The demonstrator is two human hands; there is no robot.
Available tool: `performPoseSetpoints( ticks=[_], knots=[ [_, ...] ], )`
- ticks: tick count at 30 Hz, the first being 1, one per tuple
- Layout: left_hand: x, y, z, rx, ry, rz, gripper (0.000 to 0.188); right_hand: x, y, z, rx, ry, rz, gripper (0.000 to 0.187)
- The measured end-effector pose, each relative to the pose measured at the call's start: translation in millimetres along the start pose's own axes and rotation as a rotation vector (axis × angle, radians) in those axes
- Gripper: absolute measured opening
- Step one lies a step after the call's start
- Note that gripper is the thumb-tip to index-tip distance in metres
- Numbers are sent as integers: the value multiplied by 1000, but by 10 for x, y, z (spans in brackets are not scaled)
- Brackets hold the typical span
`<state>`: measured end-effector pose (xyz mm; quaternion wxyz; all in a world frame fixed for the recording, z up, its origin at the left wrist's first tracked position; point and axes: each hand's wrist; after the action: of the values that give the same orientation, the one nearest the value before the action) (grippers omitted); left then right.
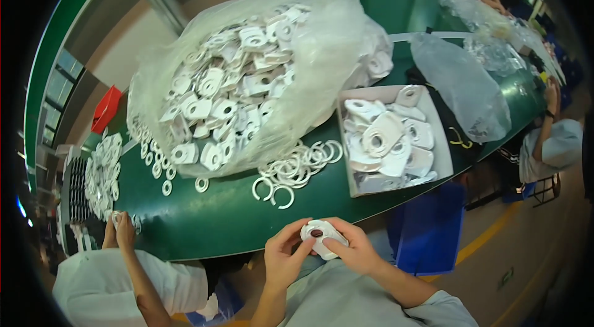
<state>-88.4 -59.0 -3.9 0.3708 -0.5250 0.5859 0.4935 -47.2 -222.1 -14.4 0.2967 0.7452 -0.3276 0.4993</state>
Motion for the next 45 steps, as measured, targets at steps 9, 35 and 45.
performPoseSetpoints(
  ticks=[9,35,45],
  knots=[
    [11,-87,111,59,-293,-165,36,1122,-140,1027,-647,982,569,29],
    [-826,-1859,-1987,84,-615,-868,61,2051,-433,2174,-309,976,560,62],
    [-821,-2815,-2268,57,-691,-695,20,2052,-346,2722,-541,1350,178,53]
  ],
)
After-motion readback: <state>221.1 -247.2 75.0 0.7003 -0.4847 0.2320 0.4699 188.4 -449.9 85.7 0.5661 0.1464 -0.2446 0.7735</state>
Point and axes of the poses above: each hand's wrist, its own y-axis away from the middle knuckle, its own z-axis out of the back of the hand, x = y × z, and after that the axes turned 4 degrees about x, right-handed
